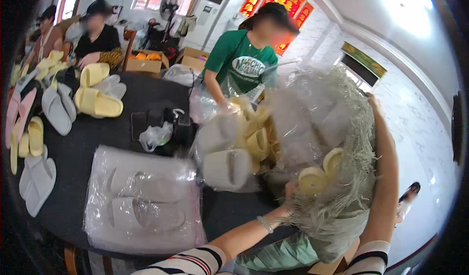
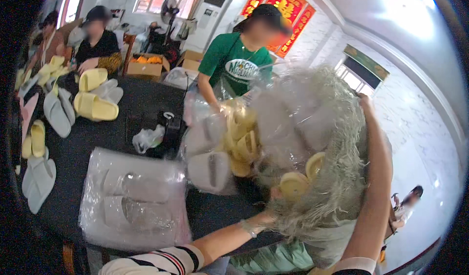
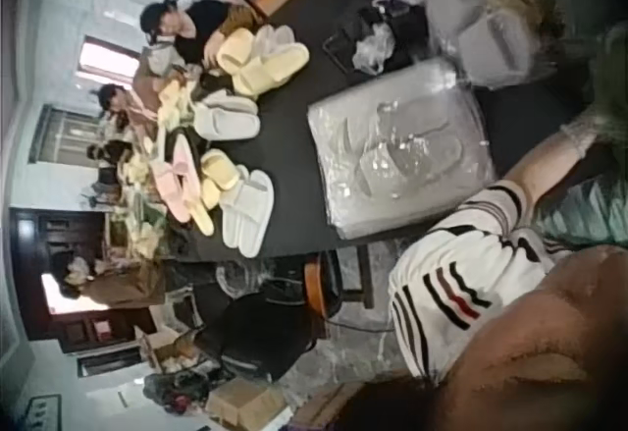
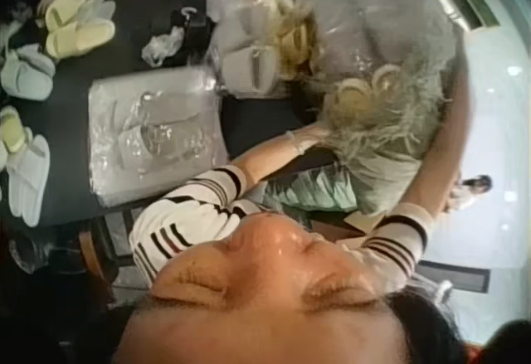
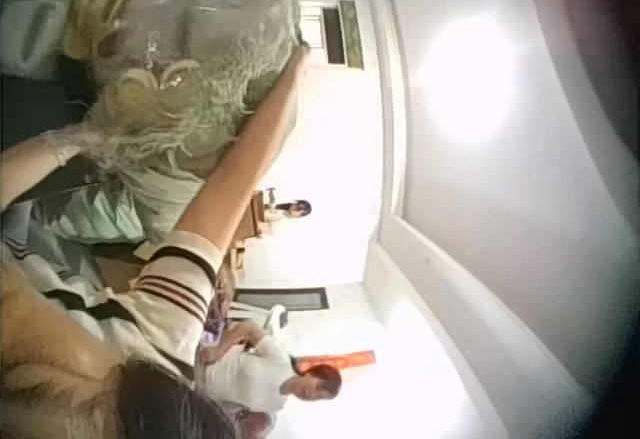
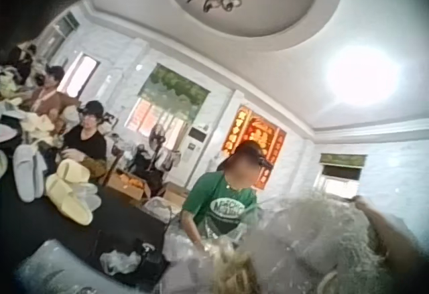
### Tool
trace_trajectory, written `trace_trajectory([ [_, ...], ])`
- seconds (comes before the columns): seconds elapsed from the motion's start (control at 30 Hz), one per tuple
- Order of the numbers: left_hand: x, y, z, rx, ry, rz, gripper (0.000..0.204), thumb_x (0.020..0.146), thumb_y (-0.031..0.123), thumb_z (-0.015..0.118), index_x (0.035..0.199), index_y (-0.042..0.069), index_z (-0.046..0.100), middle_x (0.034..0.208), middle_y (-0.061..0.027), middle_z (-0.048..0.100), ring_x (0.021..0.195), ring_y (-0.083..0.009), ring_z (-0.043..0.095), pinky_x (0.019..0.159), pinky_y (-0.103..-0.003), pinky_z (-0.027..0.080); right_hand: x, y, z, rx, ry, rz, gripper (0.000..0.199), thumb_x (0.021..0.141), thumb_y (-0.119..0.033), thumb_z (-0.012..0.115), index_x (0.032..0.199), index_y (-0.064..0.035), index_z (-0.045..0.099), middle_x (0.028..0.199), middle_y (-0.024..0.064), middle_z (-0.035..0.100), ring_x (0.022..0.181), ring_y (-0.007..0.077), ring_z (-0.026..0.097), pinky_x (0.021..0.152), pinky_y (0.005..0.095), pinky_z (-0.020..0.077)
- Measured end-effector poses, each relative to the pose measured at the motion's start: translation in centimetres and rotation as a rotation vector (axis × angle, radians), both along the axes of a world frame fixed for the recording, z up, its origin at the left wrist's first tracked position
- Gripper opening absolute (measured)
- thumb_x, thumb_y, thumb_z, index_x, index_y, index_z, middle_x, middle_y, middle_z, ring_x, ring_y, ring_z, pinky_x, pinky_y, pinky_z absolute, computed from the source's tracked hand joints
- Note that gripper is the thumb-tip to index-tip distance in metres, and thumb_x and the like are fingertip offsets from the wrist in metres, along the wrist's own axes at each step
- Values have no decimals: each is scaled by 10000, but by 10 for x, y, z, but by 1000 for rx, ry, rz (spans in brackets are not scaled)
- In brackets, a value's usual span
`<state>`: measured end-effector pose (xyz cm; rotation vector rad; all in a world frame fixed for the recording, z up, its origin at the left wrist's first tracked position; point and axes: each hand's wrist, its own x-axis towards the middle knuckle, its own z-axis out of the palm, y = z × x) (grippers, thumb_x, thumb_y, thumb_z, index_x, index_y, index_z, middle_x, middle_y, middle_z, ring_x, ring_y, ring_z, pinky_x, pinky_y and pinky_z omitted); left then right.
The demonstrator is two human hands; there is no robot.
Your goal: The person sits at a table in a workshop and packs pairs of plastic slippers into clear plastic bags. They pick up slippers of various colors, including white, yellow, and black, place them into bags, and set the packaged pairs aside. The process is repetitive, involving picking, placing, and bagging the footwear.
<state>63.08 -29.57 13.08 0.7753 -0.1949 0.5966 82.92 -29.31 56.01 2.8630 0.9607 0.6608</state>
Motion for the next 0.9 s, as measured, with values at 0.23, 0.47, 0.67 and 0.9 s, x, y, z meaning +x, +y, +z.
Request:
trace_trajectory([
  [0.23, 73, -32, -34, -420, 142, -242, 408, 922, 304, 618, 1159, -22, 550, 1022, -104, 643, 811, -198, 632, 663, -355, 512, 35, 52, -67, 503, -136, 260, 436, 894, -316, 522, 1230, -44, 577, 1203, 166, 617, 1098, 319, 575, 933, 388, 429],
  [0.47, 67, -5, -20, -666, 16, -471, 405, 965, 287, 511, 1265, 16, 490, 1211, -126, 556, 1040, -246, 569, 850, -396, 508, 17, 107, -107, 273, 30, 324, 350, 925, -356, 512, 1161, -135, 645, 1022, 120, 685, 897, 285, 658, 762, 413, 508],
  [0.67, 72, 44, -6, -756, -175, -490, 412, 995, 275, 422, 1327, 33, 454, 1338, -133, 483, 1202, -284, 498, 973, -442, 481, -112, 83, -62, 146, 224, 468, 517, 956, -372, 510, 1427, -190, 396, 1292, 173, 564, 1194, 265, 541, 962, 386, 459],
  [0.9, 55, 18, 22, -671, 467, -56, 428, 983, 309, 356, 1300, 60, 499, 1361, -104, 495, 1217, -310, 509, 986, -475, 469, -128, -177, -92, 247, -158, 371, 535, 964, -291, 550, 1431, -100, 372, 1357, 179, 497, 1245, 282, 500, 1040, 382, 396],
])
